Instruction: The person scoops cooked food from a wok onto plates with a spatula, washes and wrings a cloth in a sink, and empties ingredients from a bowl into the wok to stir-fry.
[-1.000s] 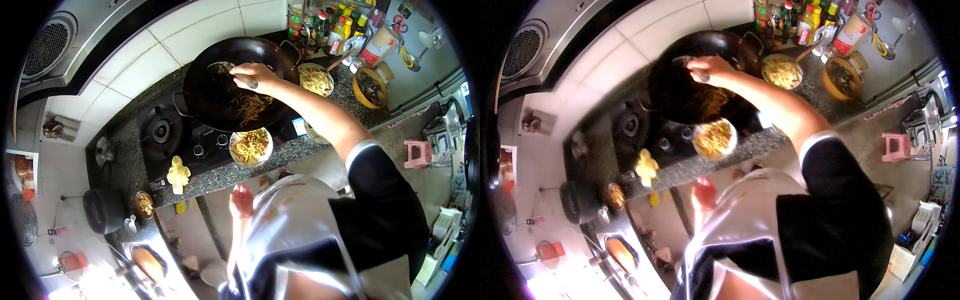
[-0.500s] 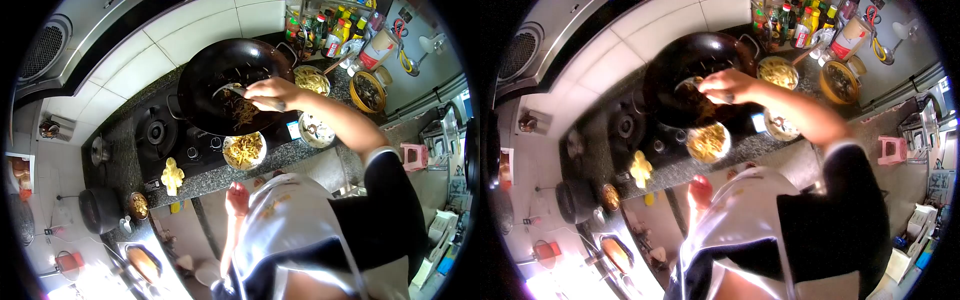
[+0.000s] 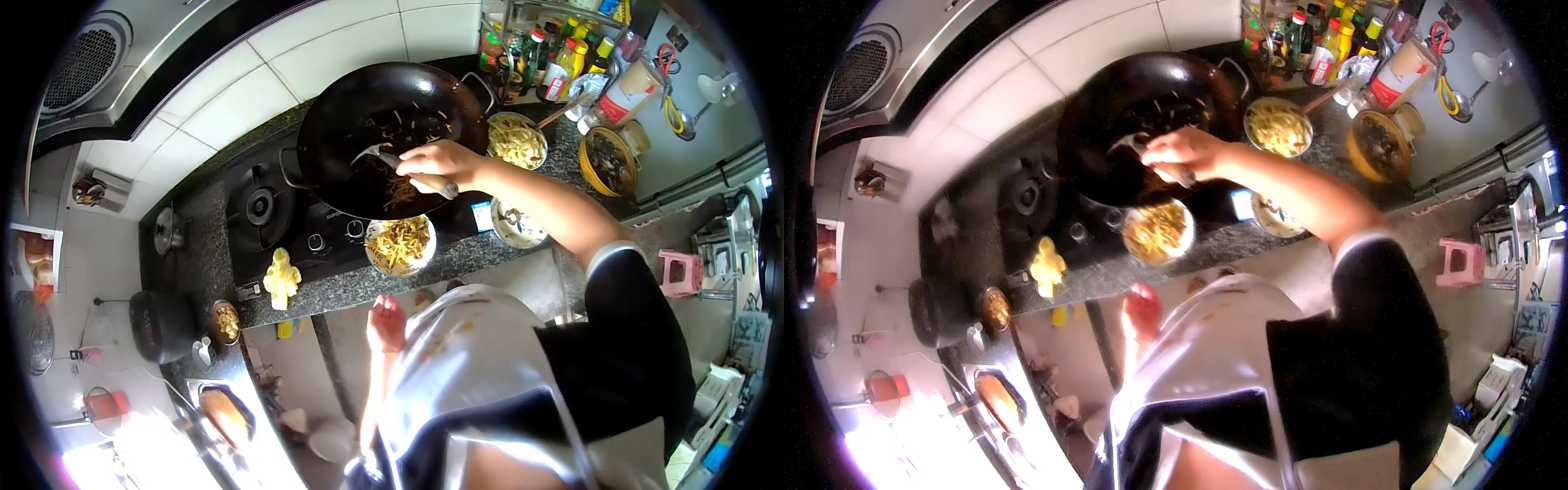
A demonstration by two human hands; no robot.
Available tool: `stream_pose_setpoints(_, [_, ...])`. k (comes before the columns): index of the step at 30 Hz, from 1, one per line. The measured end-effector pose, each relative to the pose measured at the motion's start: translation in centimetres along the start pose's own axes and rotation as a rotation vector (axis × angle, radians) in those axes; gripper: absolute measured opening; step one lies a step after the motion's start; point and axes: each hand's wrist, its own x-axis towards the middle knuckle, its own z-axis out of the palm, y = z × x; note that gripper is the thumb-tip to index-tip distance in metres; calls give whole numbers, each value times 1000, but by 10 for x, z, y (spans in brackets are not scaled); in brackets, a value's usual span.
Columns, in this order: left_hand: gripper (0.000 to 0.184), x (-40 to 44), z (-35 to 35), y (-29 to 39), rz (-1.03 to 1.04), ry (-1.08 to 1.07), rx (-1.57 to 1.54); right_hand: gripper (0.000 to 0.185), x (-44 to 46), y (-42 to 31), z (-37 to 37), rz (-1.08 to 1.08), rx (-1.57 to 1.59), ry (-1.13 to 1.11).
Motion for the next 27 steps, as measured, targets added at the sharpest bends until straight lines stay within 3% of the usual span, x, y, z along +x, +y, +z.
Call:
stream_pose_setpoints(2, [17,-2,0,1,37,-25,3,19,-11,-8,-7,-350,-185,31])
stream_pose_setpoints(4, [17,-2,-6,-1,69,-3,-8,20,-24,-31,-29,-341,-215,-129])
stream_pose_setpoints(6, [17,-5,-5,-4,57,2,-41,20,-30,-22,-43,-379,-182,-95])
stream_pose_setpoints(7, [17,-5,-5,-4,43,5,-67,21,-27,-22,-48,-267,-158,-141])
stream_pose_setpoints(10, [18,2,-24,-5,-2,-144,-129,20,3,16,-30,-385,-194,119])
stream_pose_setpoints(11, [18,1,-20,-7,4,-144,-131,19,18,30,-20,-167,-42,89])
stream_pose_setpoints(13, [18,-5,-6,-10,54,-21,-94,18,42,35,-13,-135,-85,169])
stream_pose_setpoints(16, [19,-9,4,-12,69,8,-61,21,57,48,4,253,687,10])
stream_pose_setpoints(18, [19,-11,5,-14,76,3,-48,19,34,18,-8,377,544,-121])
stream_pose_setpoints(19, [19,-12,4,-16,79,-6,-37,14,17,0,-16,158,122,-160])
stream_pose_setpoints(20, [19,-11,3,-18,83,-4,-46,12,3,7,-16,-219,-200,-74])
stream_pose_setpoints(23, [18,-7,-8,-24,101,47,-85,12,-13,-14,-43,-262,-287,-66])
stream_pose_setpoints(27, [17,-2,-3,-34,68,66,-95,14,25,20,-39,-201,-333,166])
